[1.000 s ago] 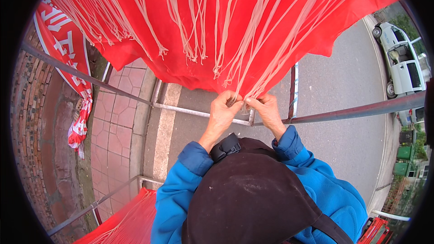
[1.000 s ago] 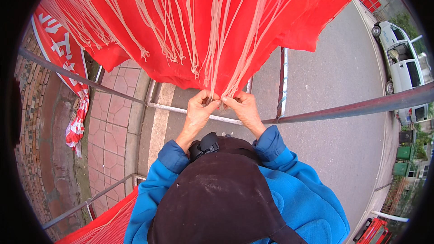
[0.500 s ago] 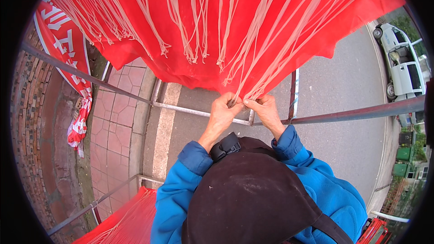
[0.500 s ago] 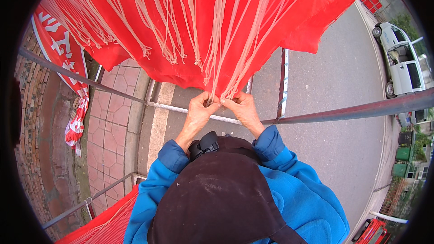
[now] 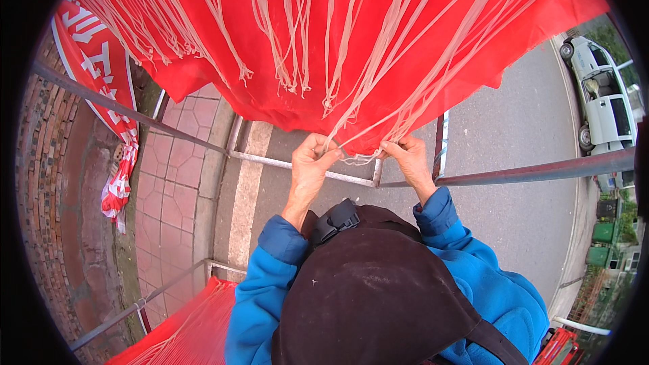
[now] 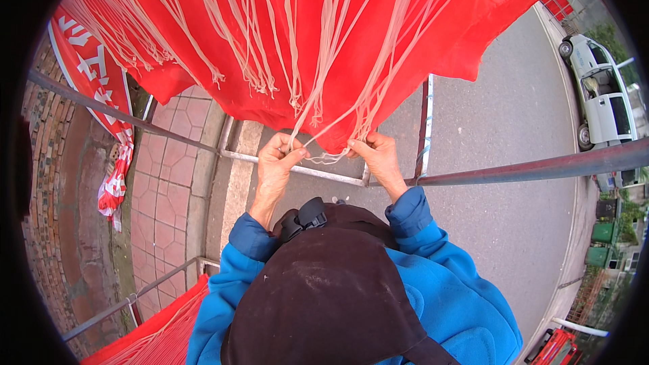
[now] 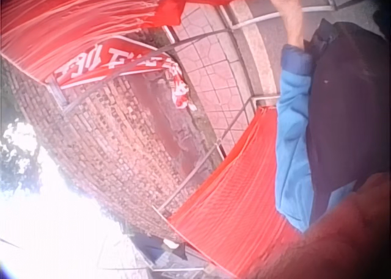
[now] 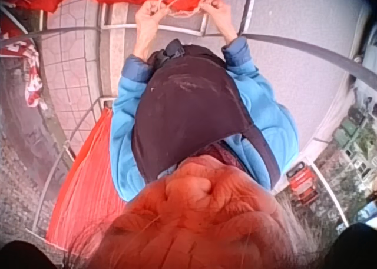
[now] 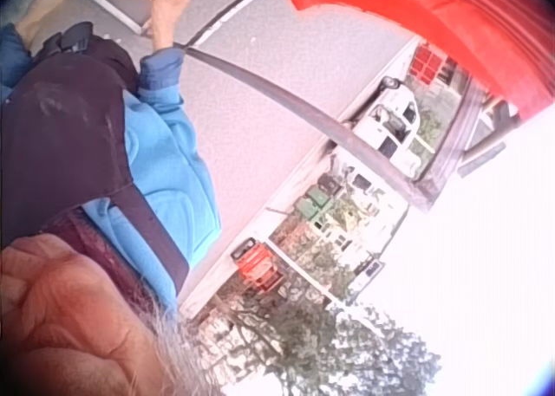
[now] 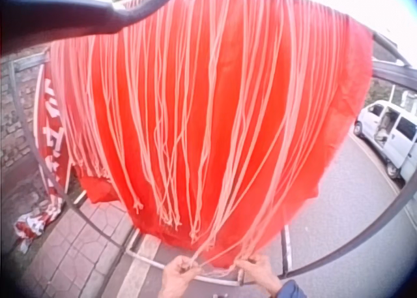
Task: The person ties white strings to secure a red banner onto a metal frame, then folds the banner and inserts bamboo poles into the top edge to support it. The work is done by hand on a sidewalk next to a brick wall.
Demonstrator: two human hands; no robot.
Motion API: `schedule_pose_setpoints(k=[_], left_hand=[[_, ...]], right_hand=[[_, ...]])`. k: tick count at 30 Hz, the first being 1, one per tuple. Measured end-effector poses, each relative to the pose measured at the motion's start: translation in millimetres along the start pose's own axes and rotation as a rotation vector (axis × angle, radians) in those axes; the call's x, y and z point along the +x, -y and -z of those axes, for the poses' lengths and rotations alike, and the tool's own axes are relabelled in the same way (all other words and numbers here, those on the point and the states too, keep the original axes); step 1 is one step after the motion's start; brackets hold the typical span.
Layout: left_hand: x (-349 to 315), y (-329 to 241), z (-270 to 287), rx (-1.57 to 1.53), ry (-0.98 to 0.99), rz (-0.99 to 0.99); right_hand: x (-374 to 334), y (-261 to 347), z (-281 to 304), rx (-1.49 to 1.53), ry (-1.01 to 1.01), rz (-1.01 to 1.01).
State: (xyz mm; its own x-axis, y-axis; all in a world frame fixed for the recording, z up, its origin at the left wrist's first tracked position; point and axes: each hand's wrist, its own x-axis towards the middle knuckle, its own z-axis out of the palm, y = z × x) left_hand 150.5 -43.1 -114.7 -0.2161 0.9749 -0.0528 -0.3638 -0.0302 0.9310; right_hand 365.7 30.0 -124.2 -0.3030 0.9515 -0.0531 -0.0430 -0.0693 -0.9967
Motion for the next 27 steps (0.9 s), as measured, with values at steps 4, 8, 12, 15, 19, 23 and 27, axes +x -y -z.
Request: schedule_pose_setpoints(k=[4,8,12,15,19,23,27], left_hand=[[-2.8,-9.7,17.6,0.002,-0.082,-0.030],[-8.3,-25.1,38.2,0.017,-0.133,-0.090],[-19.0,-44.3,59.5,0.040,-0.197,-0.157],[-20.2,-44.0,59.9,0.051,-0.182,-0.165],[-16.1,-20.2,37.3,0.026,-0.034,-0.050],[-8.9,5.5,5.0,0.262,-0.087,-0.109],[-15.8,3.2,-10.5,0.565,-0.051,-0.217]], right_hand=[[3.6,-1.1,13.7,0.002,-0.044,0.002],[5.0,2.4,27.3,-0.033,-0.111,-0.004],[4.2,8.2,38.5,-0.057,-0.152,0.007],[-0.7,11.9,39.0,-0.132,-0.113,0.001],[-9.4,14.6,24.3,-0.177,0.089,-0.071],[-15.0,19.6,8.1,-0.107,0.254,-0.067],[-18.0,22.5,-5.6,-0.096,0.244,-0.128]])
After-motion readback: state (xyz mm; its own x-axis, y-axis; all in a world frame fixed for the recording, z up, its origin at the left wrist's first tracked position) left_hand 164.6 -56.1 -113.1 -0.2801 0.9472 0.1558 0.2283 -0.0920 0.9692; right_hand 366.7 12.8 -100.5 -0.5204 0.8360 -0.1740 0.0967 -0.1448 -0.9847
